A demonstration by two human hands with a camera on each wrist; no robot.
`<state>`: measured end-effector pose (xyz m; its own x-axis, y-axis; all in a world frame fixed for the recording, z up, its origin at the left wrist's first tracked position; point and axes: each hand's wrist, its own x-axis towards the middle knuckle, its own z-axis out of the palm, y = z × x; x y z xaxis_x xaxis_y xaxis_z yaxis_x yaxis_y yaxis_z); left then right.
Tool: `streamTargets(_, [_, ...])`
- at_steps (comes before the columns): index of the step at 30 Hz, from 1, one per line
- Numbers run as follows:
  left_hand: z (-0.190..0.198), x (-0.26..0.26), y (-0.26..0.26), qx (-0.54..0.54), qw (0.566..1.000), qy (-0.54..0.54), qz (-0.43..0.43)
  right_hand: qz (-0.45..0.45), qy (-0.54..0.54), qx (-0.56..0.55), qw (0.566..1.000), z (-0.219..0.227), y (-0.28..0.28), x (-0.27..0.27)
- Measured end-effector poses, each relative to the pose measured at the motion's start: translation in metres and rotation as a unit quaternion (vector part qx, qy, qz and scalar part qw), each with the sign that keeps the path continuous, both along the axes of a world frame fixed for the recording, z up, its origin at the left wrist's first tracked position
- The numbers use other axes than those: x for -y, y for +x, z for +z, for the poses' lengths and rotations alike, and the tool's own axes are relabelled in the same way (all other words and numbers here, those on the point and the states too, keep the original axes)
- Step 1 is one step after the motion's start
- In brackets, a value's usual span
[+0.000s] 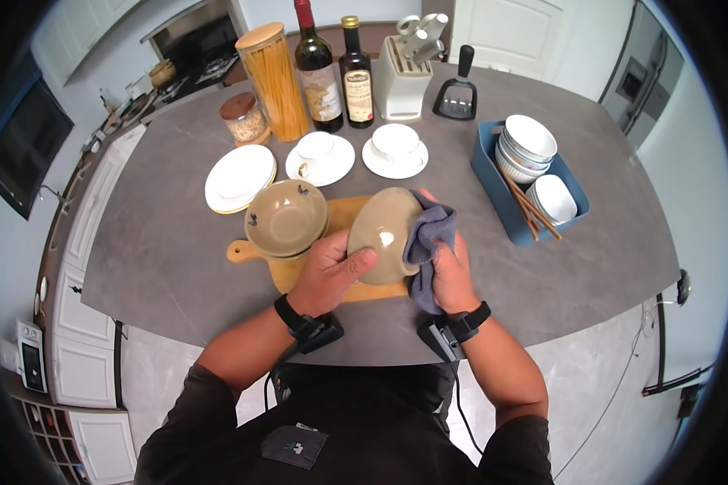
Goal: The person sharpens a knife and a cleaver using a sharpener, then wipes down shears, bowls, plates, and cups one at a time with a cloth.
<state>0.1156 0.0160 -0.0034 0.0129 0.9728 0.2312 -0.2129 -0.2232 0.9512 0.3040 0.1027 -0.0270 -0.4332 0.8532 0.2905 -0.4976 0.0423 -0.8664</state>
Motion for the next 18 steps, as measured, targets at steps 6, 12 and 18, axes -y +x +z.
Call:
streamTargets(6, [-0.013, 0.0, 0.002, -0.07, 0.996, 0.027, 0.046, -0.042, -0.104, 0.032, 0.993, -0.016, -0.005, 0.003])
streamTargets(12, [-0.005, 0.001, 0.009, -0.117, 0.992, -0.002, 0.038, -0.217, 0.042, 0.187, 0.957, -0.005, 0.005, -0.008])
streamTargets(18, [-0.006, 0.002, 0.012, -0.133, 0.991, -0.013, 0.025, -0.244, 0.08, 0.162, 0.953, 0.003, 0.007, -0.009])
